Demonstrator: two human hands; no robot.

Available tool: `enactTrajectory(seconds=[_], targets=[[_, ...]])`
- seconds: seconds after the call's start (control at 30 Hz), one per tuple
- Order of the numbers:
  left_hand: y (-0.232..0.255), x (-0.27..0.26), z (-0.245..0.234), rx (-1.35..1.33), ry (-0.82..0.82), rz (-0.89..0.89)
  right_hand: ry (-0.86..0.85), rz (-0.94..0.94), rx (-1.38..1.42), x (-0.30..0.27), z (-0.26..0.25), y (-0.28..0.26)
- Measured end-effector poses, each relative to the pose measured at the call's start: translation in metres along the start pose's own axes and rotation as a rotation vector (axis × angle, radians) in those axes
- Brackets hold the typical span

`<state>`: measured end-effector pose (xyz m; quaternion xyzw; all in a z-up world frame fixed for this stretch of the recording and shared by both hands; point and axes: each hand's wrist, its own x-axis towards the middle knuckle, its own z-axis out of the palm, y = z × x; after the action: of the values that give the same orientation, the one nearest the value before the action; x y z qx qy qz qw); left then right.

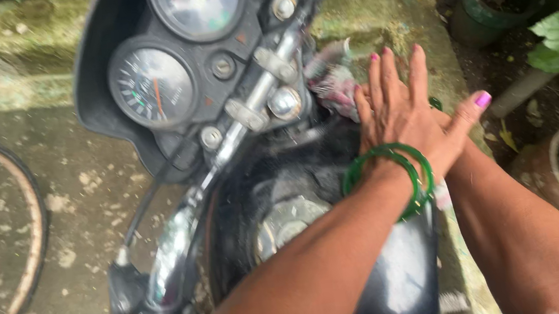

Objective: The person wipes a motorcycle tank and seat using a cloth, moving their hands across the surfaces to clean them.

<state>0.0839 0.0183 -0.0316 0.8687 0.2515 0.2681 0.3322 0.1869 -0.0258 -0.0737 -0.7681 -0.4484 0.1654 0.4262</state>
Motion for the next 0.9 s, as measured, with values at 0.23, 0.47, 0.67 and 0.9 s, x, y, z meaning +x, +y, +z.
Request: enactTrajectory(seconds=[0.23,0.47,0.67,0.9], targets=[[0.001,-0.004,-0.002,0.059,0.022,0.008,-0.007,-0.024,-0.037,-0.019,-0.006,-0.015],[-0.001,-0.003,0.003,0.086,-0.014,0.013,-0.013,-0.028,-0.045,-0.020,-0.003,-0.012],[-0.001,-0.001,-0.002,0.065,-0.023,0.035,-0.028,0.000,-0.022,-0.002,-0.003,-0.007],[-0.002,-0.002,-0.005,-0.016,0.040,0.006,-0.033,0.006,-0.005,-0.021,-0.006,-0.020]])
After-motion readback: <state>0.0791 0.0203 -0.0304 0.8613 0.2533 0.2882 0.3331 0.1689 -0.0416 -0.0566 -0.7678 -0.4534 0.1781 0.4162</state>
